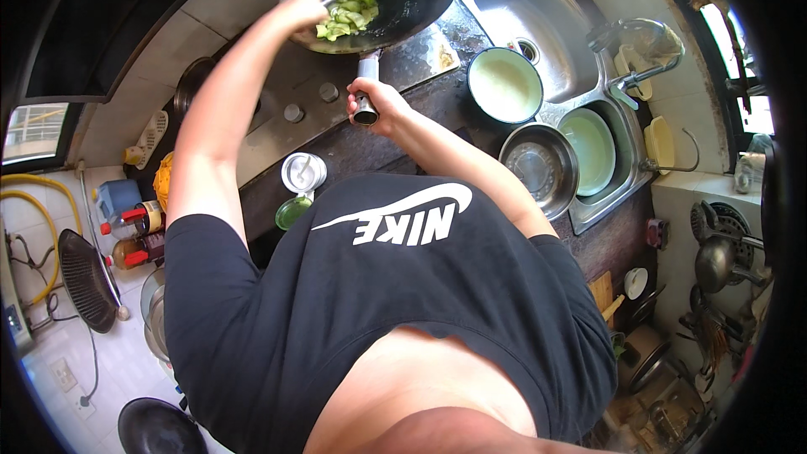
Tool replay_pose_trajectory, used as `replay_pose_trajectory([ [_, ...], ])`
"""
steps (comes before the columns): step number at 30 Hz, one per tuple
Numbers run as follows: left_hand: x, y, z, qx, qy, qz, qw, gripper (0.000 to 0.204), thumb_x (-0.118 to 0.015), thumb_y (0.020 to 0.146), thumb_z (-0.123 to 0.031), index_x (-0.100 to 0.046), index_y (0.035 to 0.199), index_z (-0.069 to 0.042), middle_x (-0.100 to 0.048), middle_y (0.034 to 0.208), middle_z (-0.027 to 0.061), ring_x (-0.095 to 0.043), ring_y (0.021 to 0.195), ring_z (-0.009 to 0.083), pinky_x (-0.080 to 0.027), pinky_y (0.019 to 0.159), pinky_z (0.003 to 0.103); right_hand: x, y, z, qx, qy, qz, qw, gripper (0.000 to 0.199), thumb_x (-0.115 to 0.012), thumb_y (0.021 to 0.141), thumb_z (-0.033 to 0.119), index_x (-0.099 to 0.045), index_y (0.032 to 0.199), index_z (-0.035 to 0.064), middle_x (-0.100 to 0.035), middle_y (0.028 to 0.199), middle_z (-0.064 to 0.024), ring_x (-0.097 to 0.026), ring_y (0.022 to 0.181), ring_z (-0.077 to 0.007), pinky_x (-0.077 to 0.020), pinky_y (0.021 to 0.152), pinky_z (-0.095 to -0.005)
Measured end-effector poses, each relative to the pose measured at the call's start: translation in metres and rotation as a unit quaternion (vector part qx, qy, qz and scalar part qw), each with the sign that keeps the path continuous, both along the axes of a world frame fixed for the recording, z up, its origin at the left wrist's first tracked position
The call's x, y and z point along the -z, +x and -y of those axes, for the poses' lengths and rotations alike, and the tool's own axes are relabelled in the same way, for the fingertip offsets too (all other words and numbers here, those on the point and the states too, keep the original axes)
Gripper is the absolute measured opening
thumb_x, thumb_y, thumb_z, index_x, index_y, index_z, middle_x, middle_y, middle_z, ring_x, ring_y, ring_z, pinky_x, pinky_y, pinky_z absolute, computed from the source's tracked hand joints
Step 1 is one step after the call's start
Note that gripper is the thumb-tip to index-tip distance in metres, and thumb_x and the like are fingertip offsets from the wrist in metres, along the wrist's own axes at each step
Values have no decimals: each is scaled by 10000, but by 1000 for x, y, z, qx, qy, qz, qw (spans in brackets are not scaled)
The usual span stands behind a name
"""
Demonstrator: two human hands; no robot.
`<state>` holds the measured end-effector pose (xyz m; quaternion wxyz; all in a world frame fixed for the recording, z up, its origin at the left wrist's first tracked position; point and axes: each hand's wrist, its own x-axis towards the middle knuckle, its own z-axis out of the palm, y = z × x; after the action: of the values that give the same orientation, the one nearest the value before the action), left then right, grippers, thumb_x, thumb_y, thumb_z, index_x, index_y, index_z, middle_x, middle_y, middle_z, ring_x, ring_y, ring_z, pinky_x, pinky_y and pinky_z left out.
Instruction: The person stir-fries sliced vegetables in a wok using a spatula, pours liquid from a large bottle into the pan, adds seasoning with a spoon, and rinses bowls in a sink.
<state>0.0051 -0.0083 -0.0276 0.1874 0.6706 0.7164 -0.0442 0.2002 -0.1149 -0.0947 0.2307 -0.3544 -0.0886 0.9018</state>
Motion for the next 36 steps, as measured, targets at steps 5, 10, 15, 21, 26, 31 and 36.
replay_pose_trajectory([
  [5, -100, -46, 21, -149, -129, 98, 976, 165, -499, 766, -219, -474, 675, -84, -446, 511, 11, -383, 333, 89, -282, 272, 233, 2, 2, -3, -6, -9, -8, 1000, 98, -510, 683, 48, -420, 705, 15, -468, 557, -70, -465, 419, -157, -421, 404, -302],
  [10, -145, -19, 50, 9, -22, -247, 969, 253, -526, 659, -66, -589, 902, -94, -587, 724, 88, -557, 583, 203, -433, 482, 315, 5, 4, -5, 7, -14, -7, 1000, 99, -509, 689, 58, -422, 712, 16, -469, 562, -69, -464, 422, -155, -420, 414, -302],
  [15, -107, -3, 34, 42, -31, -358, 932, 208, -506, 648, -57, -604, 830, -77, -597, 863, 130, -579, 816, 258, -467, 662, 361, 3, 5, -4, 10, 1, -3, 1000, 105, -513, 688, 58, -424, 719, 12, -470, 559, -70, -464, 422, -154, -422, 416, -306],
  [21, -21, 5, 28, 36, 155, -283, 946, 378, -508, 685, -68, -495, 1060, -120, -581, 887, 140, -587, 764, 305, -494, 634, 392, 1, 3, 4, -3, 22, -9, 1000, 103, -518, 682, 50, -434, 727, 9, -474, 556, -69, -477, 427, -152, -423, 412, -303],
  [26, -73, 8, 44, 183, 211, -352, 893, 451, -510, 664, -50, -492, 1098, -171, -580, 814, 98, -597, 688, 250, -494, 564, 342, 5, 6, -1, 1, 5, -17, 1000, 90, -516, 688, 64, -440, 705, 19, -476, 552, -63, -477, 426, -150, -422, 415, -295],
  [31, -149, 35, 65, 137, -3, -276, 951, 242, -498, 638, -52, -605, 855, -70, -593, 676, 106, -589, 580, 209, -460, 538, 298, 8, 4, -3, 0, 2, -23, 1000, 92, -518, 689, 68, -441, 712, 23, -476, 550, -60, -478, 430, -150, -423, 419, -301],
  [36, -72, 52, 45, 174, -3, -196, 965, 217, -526, 662, -152, -578, 761, 33, -584, 708, 197, -580, 660, 324, -469, 599, 380, 6, 3, -3, 4, 9, -14, 1000, 98, -523, 690, 70, -444, 716, 19, -477, 551, -61, -482, 434, -150, -423, 417, -303],
])
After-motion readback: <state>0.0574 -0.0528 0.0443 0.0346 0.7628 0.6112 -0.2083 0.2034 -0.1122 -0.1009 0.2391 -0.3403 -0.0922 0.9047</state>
